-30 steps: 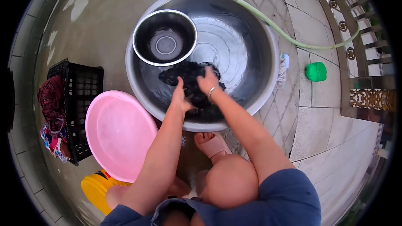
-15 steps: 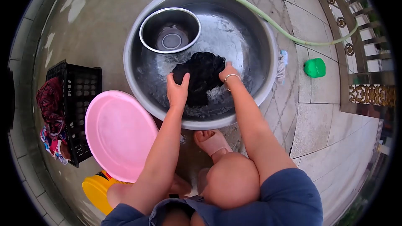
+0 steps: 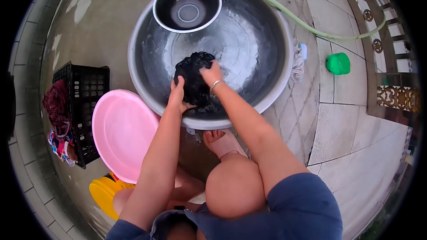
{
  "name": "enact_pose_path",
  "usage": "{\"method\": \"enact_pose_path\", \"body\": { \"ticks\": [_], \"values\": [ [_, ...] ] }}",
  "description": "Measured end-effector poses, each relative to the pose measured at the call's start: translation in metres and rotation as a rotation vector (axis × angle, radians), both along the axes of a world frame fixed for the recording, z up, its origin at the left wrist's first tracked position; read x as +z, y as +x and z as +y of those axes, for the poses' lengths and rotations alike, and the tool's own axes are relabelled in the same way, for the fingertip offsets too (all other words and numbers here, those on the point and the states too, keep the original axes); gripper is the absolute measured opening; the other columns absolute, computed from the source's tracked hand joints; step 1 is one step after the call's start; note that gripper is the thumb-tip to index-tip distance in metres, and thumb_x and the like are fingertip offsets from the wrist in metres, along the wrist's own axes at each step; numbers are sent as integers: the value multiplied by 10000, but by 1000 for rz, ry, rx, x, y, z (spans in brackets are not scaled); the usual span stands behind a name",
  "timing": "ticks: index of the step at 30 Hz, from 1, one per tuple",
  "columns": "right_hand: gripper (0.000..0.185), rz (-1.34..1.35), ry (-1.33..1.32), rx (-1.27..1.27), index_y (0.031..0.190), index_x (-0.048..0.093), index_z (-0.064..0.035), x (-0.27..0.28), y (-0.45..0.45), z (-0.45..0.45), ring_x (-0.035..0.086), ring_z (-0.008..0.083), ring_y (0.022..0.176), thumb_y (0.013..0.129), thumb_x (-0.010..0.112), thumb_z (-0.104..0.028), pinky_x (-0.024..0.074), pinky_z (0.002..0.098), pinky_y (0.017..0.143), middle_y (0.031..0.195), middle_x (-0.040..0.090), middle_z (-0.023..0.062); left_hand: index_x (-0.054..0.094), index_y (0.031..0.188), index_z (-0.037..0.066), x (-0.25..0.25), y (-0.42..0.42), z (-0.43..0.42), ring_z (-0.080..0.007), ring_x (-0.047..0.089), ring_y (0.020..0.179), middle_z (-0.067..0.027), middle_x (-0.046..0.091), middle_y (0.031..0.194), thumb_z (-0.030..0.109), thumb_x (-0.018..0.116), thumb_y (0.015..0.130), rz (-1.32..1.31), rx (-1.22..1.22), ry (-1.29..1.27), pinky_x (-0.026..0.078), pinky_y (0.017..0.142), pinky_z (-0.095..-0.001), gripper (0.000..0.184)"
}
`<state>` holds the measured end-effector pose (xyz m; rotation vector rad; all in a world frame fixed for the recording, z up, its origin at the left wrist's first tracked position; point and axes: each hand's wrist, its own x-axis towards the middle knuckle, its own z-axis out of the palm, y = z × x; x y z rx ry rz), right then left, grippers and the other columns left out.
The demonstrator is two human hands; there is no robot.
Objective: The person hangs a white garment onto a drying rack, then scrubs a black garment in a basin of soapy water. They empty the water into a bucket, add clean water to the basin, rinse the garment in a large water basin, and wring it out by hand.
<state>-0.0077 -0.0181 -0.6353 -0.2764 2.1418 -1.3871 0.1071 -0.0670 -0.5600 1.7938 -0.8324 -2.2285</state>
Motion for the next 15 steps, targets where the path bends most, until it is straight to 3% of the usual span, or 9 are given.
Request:
{"method": "enact_pose_path", "body": {
  "ticks": [2, 5, 6, 8, 9, 11, 13, 14, 15],
  "values": [
    [442, -113, -160, 47, 972, 477, 33, 44, 28, -1, 559, 294, 822, 619, 593, -206, 429, 347, 727, 866, 569, 209, 220, 1270, 215, -31, 11, -10, -317, 382, 1073, -80, 352, 1228, 579, 447, 743, 207, 56, 171, 356, 761, -576, 679],
    [349, -42, -271, 163, 849, 512, 33, 101, 62, 9, 543, 175, 663, 623, 614, -213, 440, 294, 629, 733, 574, 140, 490, 1078, 101, -16, 8, -6, -254, 481, 971, -78, 518, 1033, 557, 412, 774, 419, 367, 271, 406, 807, -435, 553],
    [355, 115, -213, 278, 837, 520, -6, 106, 69, 12, 568, 337, 724, 626, 596, -281, 439, 369, 661, 745, 571, 217, 526, 1018, 65, -33, 9, -7, -228, 525, 885, -71, 550, 967, 471, 421, 807, 496, 312, 36, 434, 786, -355, 469],
    [331, 291, -137, 419, 803, 541, -63, 109, 68, 14, 558, 358, 658, 623, 567, -340, 448, 403, 611, 659, 571, 185, 528, 1002, 44, -38, 15, -3, -221, 538, 836, -77, 553, 930, 329, 443, 819, 655, 342, -6, 453, 747, -342, 349],
    [318, 400, -113, 444, 787, 549, -79, 102, 60, 12, 560, 355, 631, 622, 555, -351, 450, 414, 595, 627, 571, 170, 525, 1004, 45, 0, 8, 6, -220, 541, 822, -77, 552, 918, 289, 451, 817, 609, 383, -27, 459, 733, -341, 317],
    [334, 450, -50, 264, 770, 573, -70, 76, 30, 2, 562, 355, 618, 627, 541, -370, 456, 418, 588, 630, 573, 176, 505, 1025, 39, -5, 5, -1, -197, 552, 771, -88, 549, 907, 198, 502, 779, 392, 295, 16, 460, 719, -307, 293],
    [479, 457, 252, 305, 946, 558, -47, 55, -12, 12, 564, 356, 719, 657, 487, -423, 452, 416, 646, 745, 580, 214, 502, 1019, 29, 28, 4, 5, -187, 551, 759, -87, 549, 904, 165, 551, 734, 244, 134, -198, 449, 707, -289, 319],
    [489, 463, 343, 425, 958, 560, -55, 45, -28, 23, 556, 347, 788, 664, 469, -435, 446, 407, 693, 826, 577, 215, 485, 1015, 5, 32, 5, 6, -175, 542, 773, -73, 545, 886, 150, 586, 705, 235, -39, -449, 439, 691, -282, 357],
    [486, 476, 369, 509, 964, 560, -61, 49, -35, 31, 546, 348, 829, 667, 467, -435, 440, 399, 724, 859, 576, 201, 467, 1056, 48, 22, 9, 2, -241, 549, 785, -99, 555, 901, 118, 581, 695, 161, -259, -749, 432, 703, -303, 384]
  ]
}}
